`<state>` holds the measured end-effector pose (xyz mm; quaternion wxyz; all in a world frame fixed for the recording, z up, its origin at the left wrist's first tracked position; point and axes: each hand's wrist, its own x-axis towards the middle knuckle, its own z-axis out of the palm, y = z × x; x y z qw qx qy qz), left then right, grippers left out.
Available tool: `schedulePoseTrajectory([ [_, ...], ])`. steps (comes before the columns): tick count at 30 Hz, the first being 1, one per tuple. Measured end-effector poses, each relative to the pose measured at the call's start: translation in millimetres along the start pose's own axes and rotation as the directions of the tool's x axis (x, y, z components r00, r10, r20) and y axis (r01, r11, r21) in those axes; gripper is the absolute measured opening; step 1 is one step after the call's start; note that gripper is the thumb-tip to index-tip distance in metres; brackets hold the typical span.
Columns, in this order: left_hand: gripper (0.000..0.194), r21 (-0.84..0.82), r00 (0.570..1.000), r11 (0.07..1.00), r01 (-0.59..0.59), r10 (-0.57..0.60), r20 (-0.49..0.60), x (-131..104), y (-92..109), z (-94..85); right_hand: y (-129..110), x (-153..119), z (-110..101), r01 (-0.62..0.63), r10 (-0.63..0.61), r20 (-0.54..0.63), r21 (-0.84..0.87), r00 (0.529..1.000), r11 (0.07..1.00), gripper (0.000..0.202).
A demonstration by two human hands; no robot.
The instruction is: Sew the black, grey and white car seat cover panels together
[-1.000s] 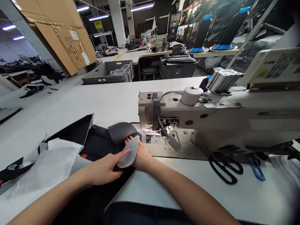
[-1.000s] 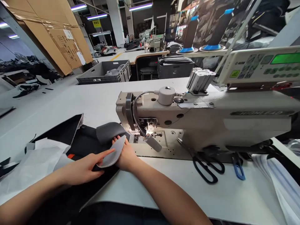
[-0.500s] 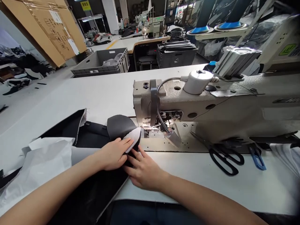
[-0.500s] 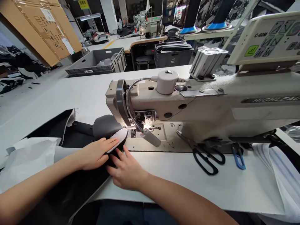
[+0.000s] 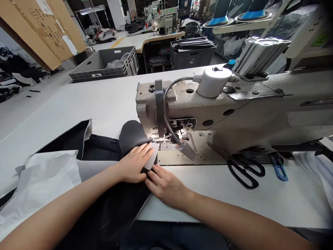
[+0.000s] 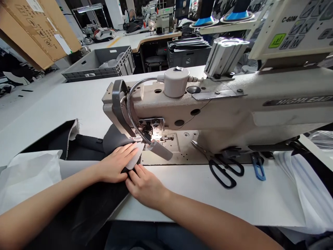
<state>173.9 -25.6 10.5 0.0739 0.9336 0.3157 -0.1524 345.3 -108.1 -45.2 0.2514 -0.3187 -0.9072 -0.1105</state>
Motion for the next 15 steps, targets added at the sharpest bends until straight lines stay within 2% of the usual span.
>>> schedulePoseTrajectory([
  [4, 0.071, 0.011, 0.994, 0.997, 0.080, -0.080, 0.069, -5.3, 14.3, -11.3, -7.1, -0.1, 7.7, -0.067, 0.068, -0.051, 0.024, 0.996, 0.997, 0.016],
  [9, 0.075, 0.032, 0.972, 0.981, 0.190, -0.192, 0.133, -2.4, 32.6, -30.9, -8.8, -0.9, 7.6, -0.061, 0.064, -0.084, 0.039, 0.994, 0.997, 0.014],
  [12, 0.075, 0.078, 0.968, 0.973, 0.217, -0.225, 0.111, 6.3, 32.1, -29.8, -8.1, -2.6, 5.3, -0.057, 0.060, -0.071, 0.038, 0.996, 0.998, 0.015],
  [15, 0.072, 0.077, 0.988, 0.986, 0.148, -0.150, 0.025, 9.6, 27.8, -22.4, -9.2, -3.8, 5.2, -0.064, 0.065, -0.056, 0.018, 0.996, 0.998, 0.019],
])
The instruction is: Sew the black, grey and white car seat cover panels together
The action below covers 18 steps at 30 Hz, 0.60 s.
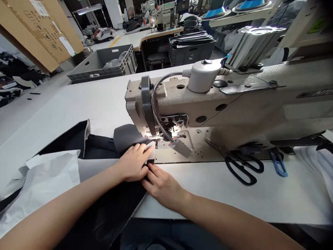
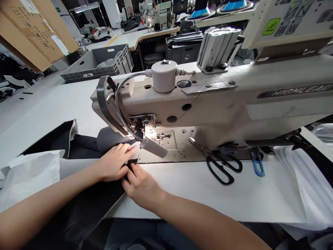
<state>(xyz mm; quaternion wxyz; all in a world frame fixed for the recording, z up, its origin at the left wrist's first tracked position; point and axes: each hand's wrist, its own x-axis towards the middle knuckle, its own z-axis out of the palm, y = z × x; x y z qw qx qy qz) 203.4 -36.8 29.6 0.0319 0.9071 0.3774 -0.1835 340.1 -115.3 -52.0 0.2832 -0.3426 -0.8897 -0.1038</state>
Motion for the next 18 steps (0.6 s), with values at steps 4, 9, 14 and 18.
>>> schedulePoseTrajectory([
  [4, 0.074, -0.032, 0.999, 0.999, -0.026, 0.024, -0.049, -3.5, -0.3, 9.1, -2.9, -0.8, 0.9, -0.005, 0.005, -0.022, -0.015, 1.000, 1.000, 0.017],
  [9, 0.075, -0.063, 1.000, 0.998, 0.000, 0.002, 0.024, -3.0, 6.5, 8.8, -3.9, -4.8, -0.6, -0.014, 0.014, -0.019, -0.009, 1.000, 1.000, 0.014],
  [14, 0.075, -0.075, 0.999, 0.997, 0.015, -0.011, 0.046, 0.7, 10.1, 3.6, -2.4, -7.7, -2.3, -0.013, 0.013, -0.008, -0.004, 1.000, 1.000, 0.017],
  [18, 0.074, -0.075, 0.999, 0.997, 0.023, -0.020, 0.047, 1.9, 9.9, 2.3, -1.4, -7.3, -2.8, -0.011, 0.011, -0.008, -0.010, 1.000, 1.000, 0.019],
])
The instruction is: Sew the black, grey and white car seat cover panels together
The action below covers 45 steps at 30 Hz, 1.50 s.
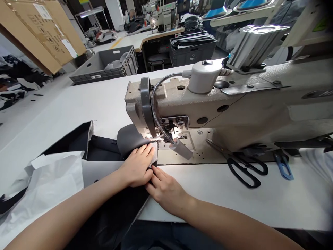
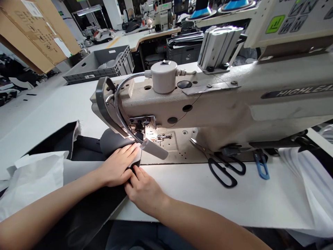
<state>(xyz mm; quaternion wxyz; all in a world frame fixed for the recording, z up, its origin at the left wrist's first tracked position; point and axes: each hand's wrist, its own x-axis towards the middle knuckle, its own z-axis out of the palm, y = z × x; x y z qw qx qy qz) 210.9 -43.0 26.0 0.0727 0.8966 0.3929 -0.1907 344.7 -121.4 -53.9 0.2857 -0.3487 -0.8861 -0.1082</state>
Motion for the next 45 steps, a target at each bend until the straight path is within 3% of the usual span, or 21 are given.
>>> schedulePoseTrajectory([
  [14, 0.070, -0.027, 0.994, 0.998, -0.057, 0.055, -0.100, 4.3, -0.4, 6.6, 12.7, 1.6, -5.5, 0.012, -0.013, 0.041, 0.007, 0.999, 1.000, 0.017],
  [20, 0.068, -0.027, 0.994, 0.997, -0.069, 0.066, -0.082, -3.8, 2.6, -0.9, 12.4, -3.2, -9.8, 0.038, -0.042, 0.134, 0.037, 0.990, 0.999, 0.012],
  [27, 0.054, -0.081, 0.986, 0.992, -0.094, 0.082, -0.142, -11.5, 2.4, 2.8, 5.5, -2.3, -7.9, 0.039, -0.039, 0.044, -0.010, 0.998, 0.999, 0.016],
  [33, 0.051, -0.115, 0.988, 0.990, -0.081, 0.064, -0.142, -15.4, 4.8, 7.0, 4.5, -1.7, -7.5, 0.031, -0.032, 0.070, 0.018, 0.997, 0.999, 0.016],
  [39, 0.034, -0.135, 0.985, 0.990, -0.027, 0.003, -0.174, -1.1, 10.6, -0.1, 9.9, -4.6, -3.1, -0.040, 0.035, 0.059, 0.081, 0.998, 0.996, 0.018],
  [45, 0.032, -0.064, 0.974, 0.997, -0.038, 0.023, -0.226, 13.8, -4.0, -8.6, 26.8, 1.8, -18.2, -0.185, 0.096, 0.260, 0.341, 0.961, 0.922, 0.028],
])
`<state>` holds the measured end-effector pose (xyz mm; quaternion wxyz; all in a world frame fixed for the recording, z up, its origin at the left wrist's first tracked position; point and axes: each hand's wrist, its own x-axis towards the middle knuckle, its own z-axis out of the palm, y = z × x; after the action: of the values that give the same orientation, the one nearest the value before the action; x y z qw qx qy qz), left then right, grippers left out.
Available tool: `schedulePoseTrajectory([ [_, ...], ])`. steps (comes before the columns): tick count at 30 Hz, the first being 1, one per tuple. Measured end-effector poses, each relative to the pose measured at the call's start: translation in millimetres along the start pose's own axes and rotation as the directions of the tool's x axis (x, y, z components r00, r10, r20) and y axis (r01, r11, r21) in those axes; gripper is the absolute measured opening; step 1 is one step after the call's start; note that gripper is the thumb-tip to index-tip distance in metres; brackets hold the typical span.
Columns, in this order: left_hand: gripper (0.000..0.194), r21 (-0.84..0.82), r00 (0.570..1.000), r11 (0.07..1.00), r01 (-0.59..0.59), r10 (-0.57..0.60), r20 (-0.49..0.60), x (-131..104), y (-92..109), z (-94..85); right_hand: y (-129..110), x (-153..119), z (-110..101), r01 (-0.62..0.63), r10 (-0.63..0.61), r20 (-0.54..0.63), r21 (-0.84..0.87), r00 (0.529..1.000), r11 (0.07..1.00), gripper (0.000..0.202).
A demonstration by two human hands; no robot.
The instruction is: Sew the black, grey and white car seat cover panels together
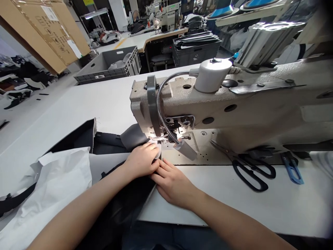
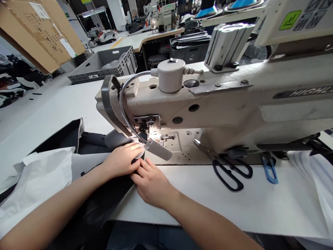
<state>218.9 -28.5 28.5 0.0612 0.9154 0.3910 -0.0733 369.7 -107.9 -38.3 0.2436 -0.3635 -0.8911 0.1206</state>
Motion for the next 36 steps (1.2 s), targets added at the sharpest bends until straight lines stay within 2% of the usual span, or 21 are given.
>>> schedulePoseTrajectory([
  [2, 0.038, -0.008, 1.000, 1.000, 0.018, -0.018, -0.022, -10.7, -11.9, -9.2, 0.2, -1.1, -6.3, -0.008, 0.003, 0.053, 0.091, 0.999, 0.996, 0.028],
  [5, 0.044, -0.026, 0.987, 0.988, 0.150, -0.151, -0.047, -37.2, -21.6, -21.9, -6.0, -4.8, -4.9, 0.079, -0.092, 0.094, 0.140, 0.991, 0.987, 0.031],
  [7, 0.040, 0.001, 0.984, 0.984, 0.176, -0.176, 0.011, -52.2, -14.7, -20.9, -14.0, -6.6, 1.9, 0.170, -0.175, 0.082, 0.064, 0.981, 0.983, 0.031],
  [10, 0.044, 0.101, 0.983, 0.992, 0.081, -0.096, 0.155, -60.0, 11.3, -1.4, -26.9, -7.2, 12.1, 0.253, -0.252, 0.027, -0.160, 0.967, 0.954, 0.027],
  [13, 0.047, 0.169, 0.978, 0.984, 0.050, -0.082, 0.192, -54.2, 31.8, 21.4, -34.0, -7.5, 15.7, 0.275, -0.289, -0.012, -0.267, 0.957, 0.924, 0.025],
  [15, 0.047, 0.193, 0.979, 0.979, 0.071, -0.105, 0.174, -48.1, 34.9, 28.2, -34.1, -8.2, 15.9, 0.268, -0.282, -0.019, -0.255, 0.959, 0.929, 0.028],
  [19, 0.045, 0.231, 0.981, 0.967, 0.104, -0.138, 0.137, -35.5, 28.0, 23.3, -25.8, -8.4, 17.6, 0.208, -0.213, -0.016, -0.152, 0.977, 0.966, 0.038],
  [23, 0.039, 0.241, 0.984, 0.962, 0.125, -0.151, 0.095, -21.9, 21.7, 17.1, -14.1, -5.9, 19.7, 0.134, -0.151, -0.096, -0.166, 0.984, 0.977, 0.029],
  [26, 0.035, 0.249, 0.984, 0.957, 0.146, -0.166, 0.063, -10.9, 17.4, 16.9, -7.4, -2.8, 18.3, 0.076, -0.104, -0.154, -0.174, 0.983, 0.982, 0.029],
  [32, 0.029, 0.255, 0.993, 0.961, 0.111, -0.114, -0.002, 11.9, 7.2, 18.7, 0.3, 6.3, 14.9, 0.026, -0.039, -0.167, -0.078, 0.985, 0.997, 0.039],
  [36, 0.023, 0.251, 0.994, 0.962, 0.107, -0.102, -0.034, 17.0, 5.6, 15.9, 3.2, 9.3, 13.0, -0.031, 0.034, -0.152, 0.028, 0.988, 0.999, 0.039],
])
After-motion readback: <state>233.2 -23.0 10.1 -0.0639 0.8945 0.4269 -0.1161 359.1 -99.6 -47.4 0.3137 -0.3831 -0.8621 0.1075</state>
